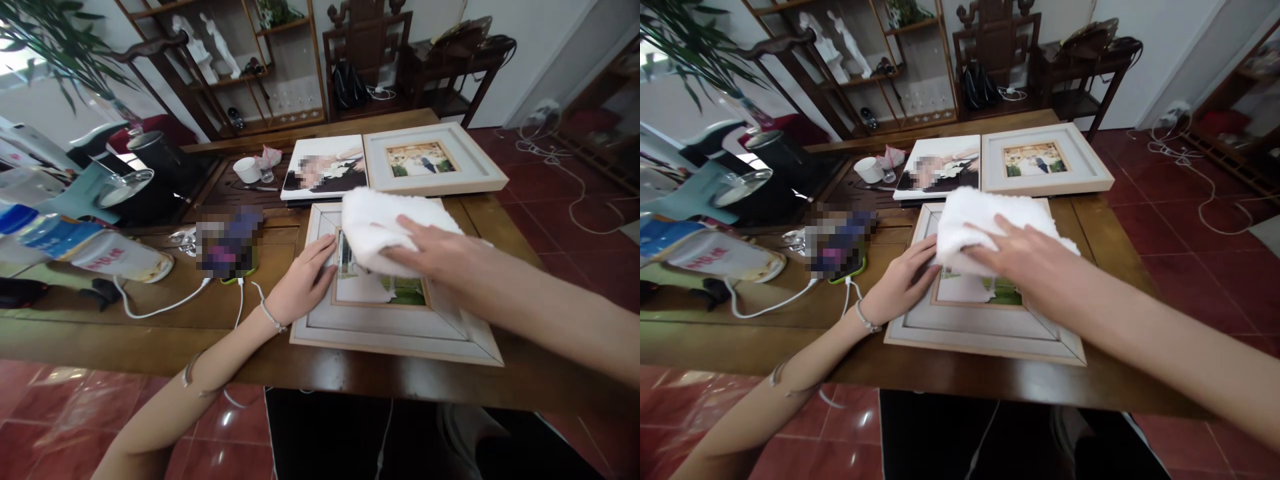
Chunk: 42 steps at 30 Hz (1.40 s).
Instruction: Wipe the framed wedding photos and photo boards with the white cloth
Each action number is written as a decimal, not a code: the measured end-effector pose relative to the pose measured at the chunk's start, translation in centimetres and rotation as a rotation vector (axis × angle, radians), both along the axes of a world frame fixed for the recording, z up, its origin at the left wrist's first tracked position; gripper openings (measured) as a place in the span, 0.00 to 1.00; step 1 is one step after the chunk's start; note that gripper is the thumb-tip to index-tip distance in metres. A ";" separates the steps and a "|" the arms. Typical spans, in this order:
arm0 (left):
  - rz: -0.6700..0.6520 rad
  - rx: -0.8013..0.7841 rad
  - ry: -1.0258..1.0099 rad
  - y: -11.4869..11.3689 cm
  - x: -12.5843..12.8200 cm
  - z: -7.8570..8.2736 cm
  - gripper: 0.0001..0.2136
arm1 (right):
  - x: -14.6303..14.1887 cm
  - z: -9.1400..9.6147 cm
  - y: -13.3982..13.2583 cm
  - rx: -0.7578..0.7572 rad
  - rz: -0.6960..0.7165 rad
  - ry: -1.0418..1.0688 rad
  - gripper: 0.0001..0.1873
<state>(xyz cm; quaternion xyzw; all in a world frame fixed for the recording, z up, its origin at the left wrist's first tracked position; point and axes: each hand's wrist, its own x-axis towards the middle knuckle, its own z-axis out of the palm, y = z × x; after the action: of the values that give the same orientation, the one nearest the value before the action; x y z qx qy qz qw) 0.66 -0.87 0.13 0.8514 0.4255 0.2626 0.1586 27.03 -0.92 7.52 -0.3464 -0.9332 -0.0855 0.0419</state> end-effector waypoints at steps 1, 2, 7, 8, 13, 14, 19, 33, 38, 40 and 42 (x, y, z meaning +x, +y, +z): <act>0.006 0.002 -0.001 0.0 0.0 0.0 0.20 | 0.6 0.2 0.8 0.035 -0.038 0.027 0.46; 0.009 0.006 -0.001 0.0 0.0 0.0 0.20 | 1.1 0.3 1.6 0.064 -0.080 0.041 0.45; 0.012 0.014 0.012 0.0 0.0 -0.1 0.20 | 2.3 0.2 4.0 0.130 -0.207 0.031 0.36; 0.012 0.011 0.013 0.0 0.0 -0.1 0.20 | 2.3 -0.2 4.1 0.126 -0.208 0.003 0.36; 0.009 0.007 -0.004 0.0 0.1 -0.1 0.20 | 1.8 -3.1 2.6 0.113 -0.110 -0.151 0.33; 0.008 0.009 -0.004 0.0 0.1 -0.1 0.20 | 1.5 -3.5 2.1 0.120 -0.092 -0.161 0.31; 0.006 0.020 0.012 0.1 0.1 -0.1 0.20 | -0.7 -3.1 -0.3 0.043 -0.093 -0.183 0.27; 0.001 0.009 0.026 0.0 0.0 -0.1 0.21 | -3.6 -3.9 -7.1 -0.149 -0.008 -0.052 0.15; -0.002 0.005 0.047 0.0 0.1 0.1 0.21 | -3.4 -3.8 -5.8 -0.114 -0.044 -0.089 0.19; 0.004 0.017 0.046 0.0 0.2 0.0 0.20 | -3.1 -3.5 -4.6 -0.110 -0.038 -0.119 0.20; 0.008 0.028 0.040 0.1 0.2 0.0 0.20 | -2.7 -3.2 -3.2 -0.090 -0.045 -0.162 0.21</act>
<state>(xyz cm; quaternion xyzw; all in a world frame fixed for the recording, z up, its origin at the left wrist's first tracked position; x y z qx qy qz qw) 0.83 -0.80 0.11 0.8569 0.4283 0.2520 0.1369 24.37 -4.15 4.30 -0.3605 -0.9285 -0.0720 -0.0514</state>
